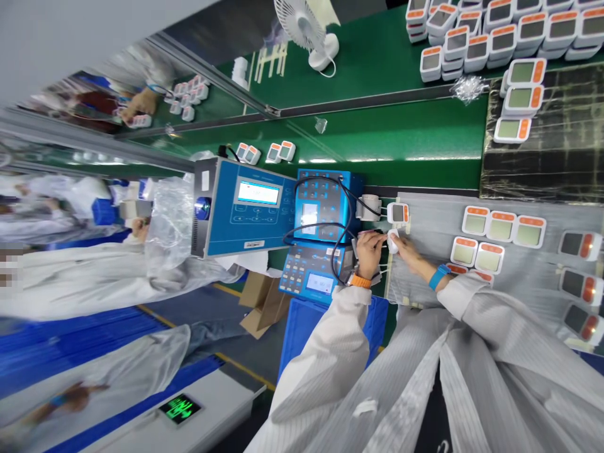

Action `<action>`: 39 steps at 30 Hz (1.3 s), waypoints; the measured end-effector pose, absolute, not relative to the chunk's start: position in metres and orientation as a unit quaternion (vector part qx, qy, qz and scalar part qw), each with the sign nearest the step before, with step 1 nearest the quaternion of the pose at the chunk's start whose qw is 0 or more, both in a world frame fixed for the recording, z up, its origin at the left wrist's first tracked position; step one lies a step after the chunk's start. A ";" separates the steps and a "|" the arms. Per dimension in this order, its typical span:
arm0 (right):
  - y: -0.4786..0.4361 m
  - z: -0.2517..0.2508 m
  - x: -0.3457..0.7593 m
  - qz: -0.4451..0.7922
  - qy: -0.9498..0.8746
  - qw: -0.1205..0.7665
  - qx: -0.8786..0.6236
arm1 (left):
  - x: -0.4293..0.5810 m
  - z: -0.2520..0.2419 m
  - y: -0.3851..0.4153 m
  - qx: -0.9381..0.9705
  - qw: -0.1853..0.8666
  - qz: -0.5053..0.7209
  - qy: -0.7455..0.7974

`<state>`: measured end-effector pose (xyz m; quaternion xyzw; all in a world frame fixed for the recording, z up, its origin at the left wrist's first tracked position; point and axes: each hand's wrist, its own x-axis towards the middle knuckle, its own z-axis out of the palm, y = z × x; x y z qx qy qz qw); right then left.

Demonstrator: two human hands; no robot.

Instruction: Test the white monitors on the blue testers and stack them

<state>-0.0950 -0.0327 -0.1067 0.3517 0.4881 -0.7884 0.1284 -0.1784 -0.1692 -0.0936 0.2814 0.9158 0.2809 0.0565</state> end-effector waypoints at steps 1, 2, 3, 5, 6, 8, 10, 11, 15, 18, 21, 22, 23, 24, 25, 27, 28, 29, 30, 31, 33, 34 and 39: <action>-0.032 -0.106 -0.095 -0.789 0.472 0.142 0.366 | -0.179 -0.090 -0.169 0.291 0.071 0.269 0.915; -0.031 -0.105 -0.096 -0.789 0.456 0.151 0.383 | -0.181 -0.086 -0.169 0.301 0.085 0.261 0.913; -0.030 -0.104 -0.096 -0.789 0.442 0.157 0.398 | -0.182 -0.081 -0.169 0.310 0.093 0.257 0.910; -0.028 -0.101 -0.097 -0.791 0.424 0.156 0.413 | -0.184 -0.071 -0.172 0.317 0.093 0.263 0.906; -0.028 -0.100 -0.098 -0.791 0.418 0.155 0.419 | -0.184 -0.067 -0.174 0.318 0.091 0.269 0.904; -0.028 -0.098 -0.099 -0.791 0.413 0.154 0.425 | -0.183 -0.062 -0.178 0.327 0.106 0.278 0.897; -0.027 -0.099 -0.099 -0.791 0.418 0.155 0.420 | -0.182 -0.061 -0.180 0.344 0.144 0.276 0.886; -0.027 -0.099 -0.099 -0.791 0.423 0.156 0.414 | -0.182 -0.063 -0.180 0.348 0.162 0.273 0.882; -0.026 -0.103 -0.099 -0.791 0.425 0.158 0.410 | -0.184 -0.071 -0.175 0.319 0.185 0.276 0.887; -0.025 -0.104 -0.100 -0.791 0.423 0.154 0.413 | -0.187 -0.073 -0.174 0.323 0.189 0.291 0.880; -0.026 -0.102 -0.100 -0.794 0.420 0.152 0.413 | -0.189 -0.071 -0.175 0.334 0.184 0.300 0.875; -0.026 -0.101 -0.100 -0.793 0.419 0.152 0.415 | -0.189 -0.071 -0.175 0.336 0.181 0.303 0.873; -0.027 -0.101 -0.101 -0.791 0.422 0.152 0.417 | -0.189 -0.071 -0.176 0.338 0.179 0.307 0.871; -0.028 -0.100 -0.101 -0.787 0.427 0.152 0.418 | -0.189 -0.071 -0.176 0.339 0.176 0.312 0.870; -0.029 -0.100 -0.101 -0.783 0.436 0.153 0.416 | -0.189 -0.072 -0.177 0.339 0.174 0.316 0.869; -0.031 -0.101 -0.101 -0.777 0.456 0.151 0.406 | -0.189 -0.073 -0.177 0.331 0.173 0.320 0.871; -0.032 -0.102 -0.101 -0.777 0.465 0.148 0.397 | -0.189 -0.073 -0.178 0.327 0.175 0.319 0.872; -0.032 -0.103 -0.101 -0.778 0.471 0.142 0.390 | -0.190 -0.073 -0.178 0.325 0.178 0.316 0.873; -0.033 -0.103 -0.101 -0.780 0.476 0.137 0.383 | -0.190 -0.074 -0.178 0.326 0.183 0.313 0.873; -0.034 -0.104 -0.101 -0.780 0.479 0.132 0.380 | -0.191 -0.074 -0.178 0.328 0.188 0.311 0.872; -0.035 -0.104 -0.101 -0.777 0.485 0.128 0.381 | -0.193 -0.074 -0.178 0.336 0.198 0.310 0.867; -0.035 -0.104 -0.102 -0.775 0.487 0.127 0.381 | -0.194 -0.075 -0.178 0.338 0.203 0.311 0.865; -0.043 -0.100 -0.101 -0.773 0.523 0.103 0.345 | -0.199 -0.072 -0.183 0.320 0.218 0.324 0.863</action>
